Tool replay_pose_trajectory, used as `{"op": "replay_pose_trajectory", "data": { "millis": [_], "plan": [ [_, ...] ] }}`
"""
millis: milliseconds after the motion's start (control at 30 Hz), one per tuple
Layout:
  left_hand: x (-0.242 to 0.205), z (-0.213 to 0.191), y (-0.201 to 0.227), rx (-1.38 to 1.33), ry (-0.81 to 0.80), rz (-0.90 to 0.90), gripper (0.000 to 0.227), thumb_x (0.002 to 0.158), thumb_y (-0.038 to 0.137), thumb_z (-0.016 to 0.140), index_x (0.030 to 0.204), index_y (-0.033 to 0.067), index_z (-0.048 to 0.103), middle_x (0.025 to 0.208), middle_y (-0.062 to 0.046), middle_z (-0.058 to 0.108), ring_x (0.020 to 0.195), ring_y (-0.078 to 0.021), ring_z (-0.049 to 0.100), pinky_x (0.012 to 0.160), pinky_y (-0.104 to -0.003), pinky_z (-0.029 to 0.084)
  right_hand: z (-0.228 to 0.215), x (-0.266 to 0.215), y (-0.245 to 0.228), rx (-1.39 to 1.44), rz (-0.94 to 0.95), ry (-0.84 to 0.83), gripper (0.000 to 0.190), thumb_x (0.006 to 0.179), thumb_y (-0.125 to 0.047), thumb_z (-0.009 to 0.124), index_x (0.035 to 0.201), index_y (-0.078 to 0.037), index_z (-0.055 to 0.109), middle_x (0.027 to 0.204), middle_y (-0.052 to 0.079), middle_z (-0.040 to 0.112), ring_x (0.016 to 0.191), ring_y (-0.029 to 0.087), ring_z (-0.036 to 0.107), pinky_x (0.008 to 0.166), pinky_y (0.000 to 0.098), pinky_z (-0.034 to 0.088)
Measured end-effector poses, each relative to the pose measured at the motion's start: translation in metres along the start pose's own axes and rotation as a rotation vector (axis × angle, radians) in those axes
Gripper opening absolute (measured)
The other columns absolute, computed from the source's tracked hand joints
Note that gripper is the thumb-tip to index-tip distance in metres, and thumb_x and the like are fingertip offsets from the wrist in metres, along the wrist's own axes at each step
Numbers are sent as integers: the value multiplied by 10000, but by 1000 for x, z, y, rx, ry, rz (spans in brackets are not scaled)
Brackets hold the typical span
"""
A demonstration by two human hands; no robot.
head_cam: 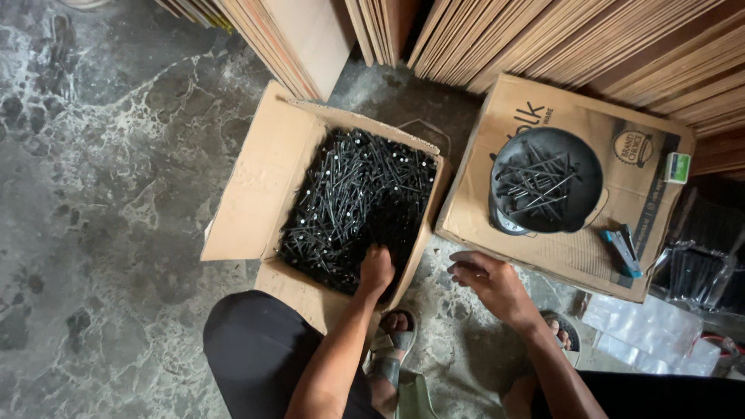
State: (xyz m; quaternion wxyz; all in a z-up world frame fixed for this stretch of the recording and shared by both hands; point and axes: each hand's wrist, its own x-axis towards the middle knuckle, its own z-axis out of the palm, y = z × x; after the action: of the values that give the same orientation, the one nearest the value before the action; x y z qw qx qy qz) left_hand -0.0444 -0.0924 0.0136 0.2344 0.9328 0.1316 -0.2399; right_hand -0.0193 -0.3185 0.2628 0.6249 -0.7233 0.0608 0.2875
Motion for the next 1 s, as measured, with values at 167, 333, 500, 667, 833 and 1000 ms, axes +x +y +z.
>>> {"op": "replay_pose_trajectory", "data": {
  "millis": [167,333,500,667,833,1000],
  "plan": [
    [32,39,-25,-241,89,-35,250,815,125,491,1005,-33,530,963,-223,534,957,-374,567,764,-437,532,-2,-2,2,-25,34,2,277,797,-39,619,1065,32,638,920,262,676,819,289,677,775,402,559],
    [28,32,-18,-266,119,-154,226,748,153,538,905,-9,565,881,-201,569,870,-369,608,733,-438,534,-1,-3,-2,-20,20,2,266,788,-24,612,1047,21,652,878,255,685,797,289,687,764,392,565],
    [28,33,-19,-180,136,-124,179,758,89,498,852,-36,585,833,-219,607,822,-381,623,695,-436,548,1,-2,-1,-9,0,-16,269,789,-19,605,1050,29,648,885,259,685,802,304,688,767,404,559],
    [43,49,-31,-278,103,-175,215,721,87,512,843,-64,604,804,-244,604,820,-394,625,699,-450,542,2,-7,-4,-25,41,-25,284,790,-53,617,1065,6,657,893,248,691,813,289,686,771,394,557],
    [39,37,-24,-376,128,-207,235,727,127,516,832,-58,615,800,-251,612,824,-400,620,687,-454,540,2,-8,-5,-19,71,-7,291,780,-63,622,1060,6,659,877,243,693,794,283,682,773,393,555],
    [52,46,-37,-411,141,-229,271,732,206,514,807,-28,629,793,-223,630,812,-370,634,676,-436,542,0,-2,-1,-135,57,-18,301,790,-123,628,1079,-53,665,886,206,701,763,244,684,756,379,561]
  ]
}}
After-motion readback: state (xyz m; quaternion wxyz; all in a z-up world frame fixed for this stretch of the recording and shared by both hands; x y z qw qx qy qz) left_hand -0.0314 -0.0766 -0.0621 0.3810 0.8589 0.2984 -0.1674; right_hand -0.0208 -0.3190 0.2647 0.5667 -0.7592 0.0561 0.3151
